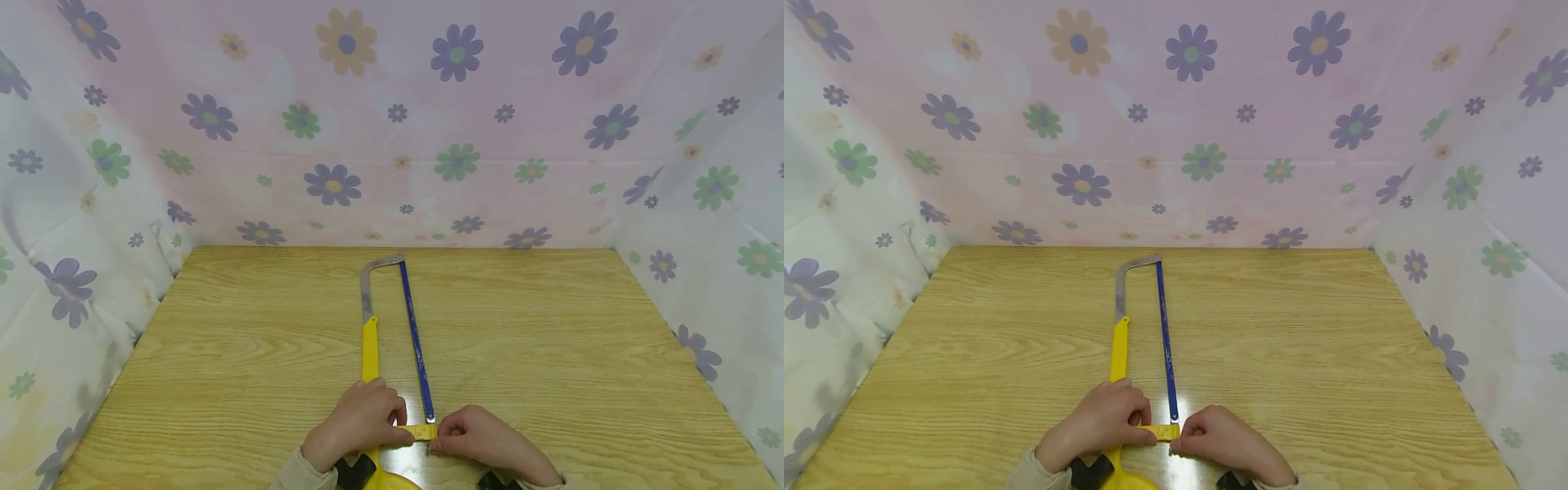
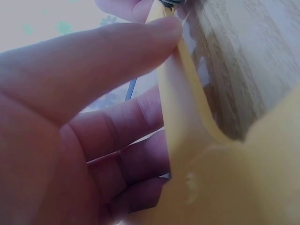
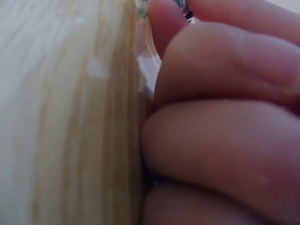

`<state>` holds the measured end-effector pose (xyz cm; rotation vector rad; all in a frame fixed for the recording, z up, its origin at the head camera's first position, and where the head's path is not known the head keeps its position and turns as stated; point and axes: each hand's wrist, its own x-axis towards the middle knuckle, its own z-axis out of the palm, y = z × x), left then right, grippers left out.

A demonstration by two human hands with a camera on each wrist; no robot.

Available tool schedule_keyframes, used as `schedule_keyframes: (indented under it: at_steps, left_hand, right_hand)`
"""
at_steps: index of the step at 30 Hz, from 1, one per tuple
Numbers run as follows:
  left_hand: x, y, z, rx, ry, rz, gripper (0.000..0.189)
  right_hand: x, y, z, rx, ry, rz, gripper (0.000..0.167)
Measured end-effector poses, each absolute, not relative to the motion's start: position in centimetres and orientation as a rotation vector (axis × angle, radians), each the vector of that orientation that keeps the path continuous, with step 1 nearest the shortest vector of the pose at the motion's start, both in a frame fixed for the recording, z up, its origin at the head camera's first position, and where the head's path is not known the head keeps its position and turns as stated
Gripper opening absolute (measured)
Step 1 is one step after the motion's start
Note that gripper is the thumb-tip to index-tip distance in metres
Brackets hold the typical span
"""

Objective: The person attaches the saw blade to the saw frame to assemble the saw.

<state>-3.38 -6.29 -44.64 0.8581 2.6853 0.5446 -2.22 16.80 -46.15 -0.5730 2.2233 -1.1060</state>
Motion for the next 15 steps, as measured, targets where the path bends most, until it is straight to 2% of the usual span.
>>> schedule_keyframes:
  at_steps: [15]
  left_hand:
    - [-3.37,-6.27,-44.46,0.841,2.664,0.565,0.023]
  right_hand:
    - [-2.28,16.73,-46.03,-0.608,2.209,-1.074,0.03]
